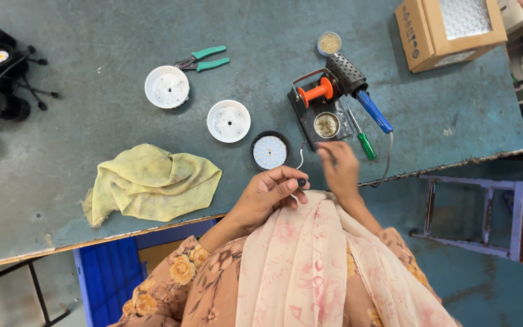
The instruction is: The person solders wires to circular LED modules using a soldering iron and solder wire. They strip wire ends, tin them, and attach them to the LED board, then place the modules into black housings. The person repeats this process for multiple units on a workbench.
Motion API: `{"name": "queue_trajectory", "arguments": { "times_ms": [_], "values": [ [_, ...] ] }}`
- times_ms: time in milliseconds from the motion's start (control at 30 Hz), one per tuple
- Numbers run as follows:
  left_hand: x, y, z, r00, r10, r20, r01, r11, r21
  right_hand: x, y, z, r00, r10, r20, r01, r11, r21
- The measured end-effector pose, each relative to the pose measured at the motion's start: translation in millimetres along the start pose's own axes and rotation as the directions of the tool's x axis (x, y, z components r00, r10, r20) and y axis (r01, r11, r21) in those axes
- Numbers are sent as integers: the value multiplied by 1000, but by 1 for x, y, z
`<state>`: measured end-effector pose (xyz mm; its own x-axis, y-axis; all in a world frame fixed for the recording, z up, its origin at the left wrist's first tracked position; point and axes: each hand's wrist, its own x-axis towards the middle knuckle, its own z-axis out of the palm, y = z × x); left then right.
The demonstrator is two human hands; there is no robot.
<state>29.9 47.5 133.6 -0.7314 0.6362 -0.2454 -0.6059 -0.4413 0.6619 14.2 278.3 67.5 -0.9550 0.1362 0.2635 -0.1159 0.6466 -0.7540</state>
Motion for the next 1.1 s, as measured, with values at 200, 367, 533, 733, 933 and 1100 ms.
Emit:
{"name": "queue_trajectory", "arguments": {
  "times_ms": [200,367,533,733,933,1100],
  "values": [
    [5,5,-5,1000,-14,3,14,997,-76,8,33,-21,985,-114,-131,13,801,-599],
    [11,6,-6,998,-61,7,61,995,-84,22,54,-20,997,70,-42,-80,730,-679],
    [14,6,-10,999,-54,-11,52,995,-79,5,62,-25,933,359,-40,-341,840,-423],
    [18,4,-12,998,-15,-67,8,995,-104,-69,-3,-75,825,564,-35,-560,825,76],
    [26,-6,-2,998,-63,-22,63,998,-2,-64,-78,-126,994,-10,110,3,998,62],
    [23,-3,3,997,-66,-32,68,996,56,-50,-98,-125,987,-109,117,113,993,-25]
  ]
}}
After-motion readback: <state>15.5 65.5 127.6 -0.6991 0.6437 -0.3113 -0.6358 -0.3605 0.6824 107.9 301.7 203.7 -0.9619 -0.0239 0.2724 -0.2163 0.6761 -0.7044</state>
